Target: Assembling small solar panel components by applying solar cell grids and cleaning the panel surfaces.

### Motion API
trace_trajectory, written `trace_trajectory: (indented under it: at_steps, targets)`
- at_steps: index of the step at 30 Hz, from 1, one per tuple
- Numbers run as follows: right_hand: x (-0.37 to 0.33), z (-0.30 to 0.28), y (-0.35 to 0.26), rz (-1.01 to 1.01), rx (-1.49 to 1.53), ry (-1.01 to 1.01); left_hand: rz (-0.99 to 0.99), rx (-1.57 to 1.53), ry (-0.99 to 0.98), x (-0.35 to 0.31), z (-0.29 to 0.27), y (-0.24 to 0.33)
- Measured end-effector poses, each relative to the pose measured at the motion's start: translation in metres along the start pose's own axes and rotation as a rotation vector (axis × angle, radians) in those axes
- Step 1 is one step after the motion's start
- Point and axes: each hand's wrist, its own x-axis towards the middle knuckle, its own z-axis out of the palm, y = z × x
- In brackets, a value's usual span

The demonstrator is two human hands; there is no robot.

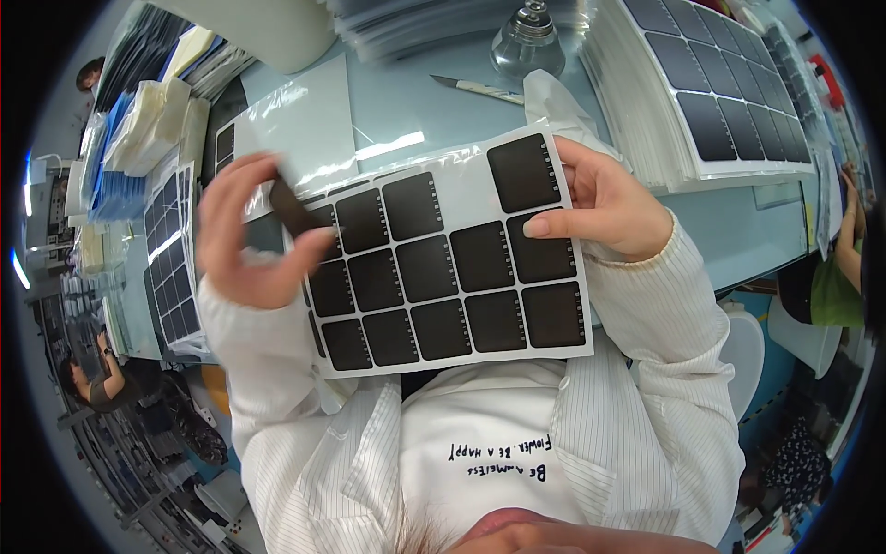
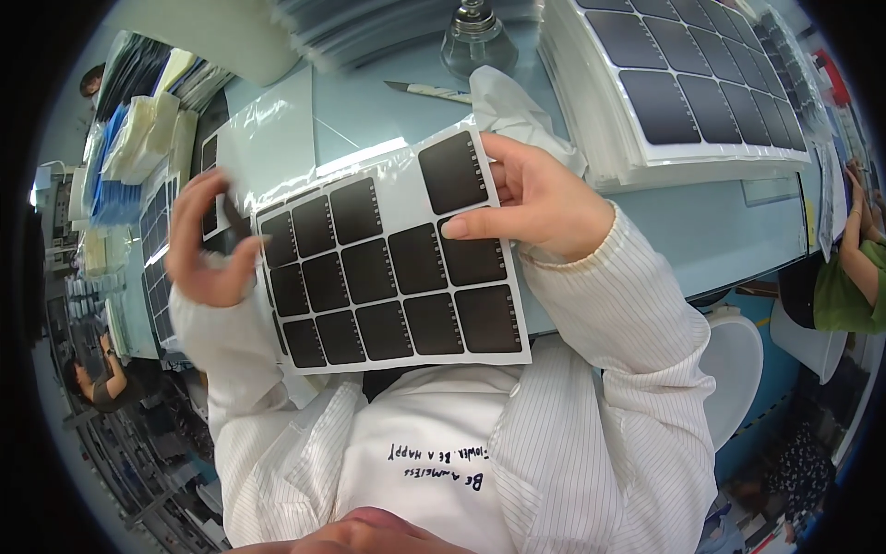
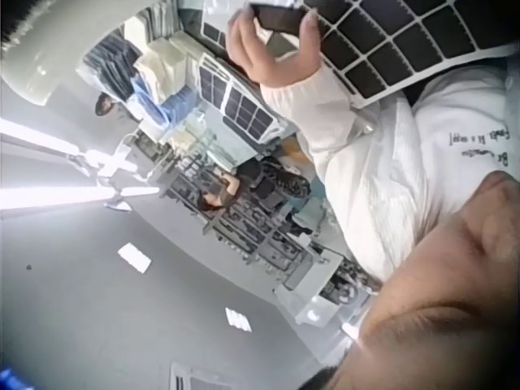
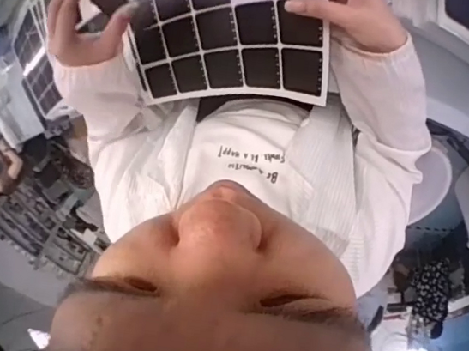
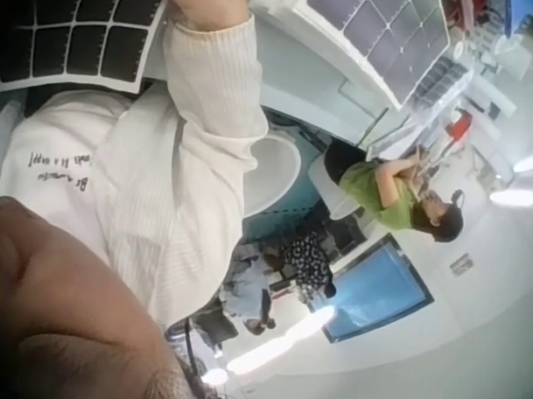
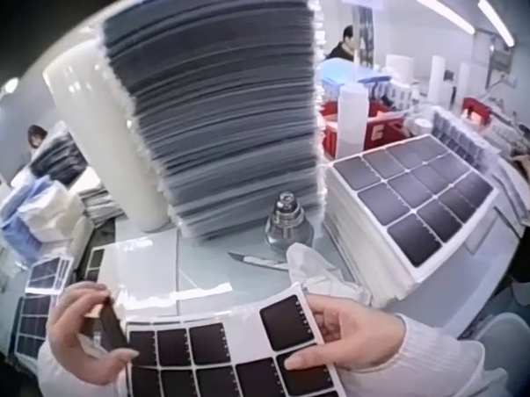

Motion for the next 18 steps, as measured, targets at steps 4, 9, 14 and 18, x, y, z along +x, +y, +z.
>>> trace_trajectory:
  at_steps: [4,9,14,18]
  targets:
    - [0.0,0.007,-0.007,0.086,-0.009,0.003,-0.376,0.136,0.439,-0.11,-0.079,-0.028]
    - [0.003,-0.006,0.003,0.068,-0.068,0.038,-0.605,0.45,1.178,-0.26,-0.112,-0.066]
    - [0.005,-0.01,0.004,0.1,-0.189,0.069,-0.961,0.657,1.044,-0.391,-0.086,-0.105]
    - [0.009,-0.014,0.008,0.127,-0.225,0.112,-1.193,0.587,0.801,-0.452,-0.046,-0.135]
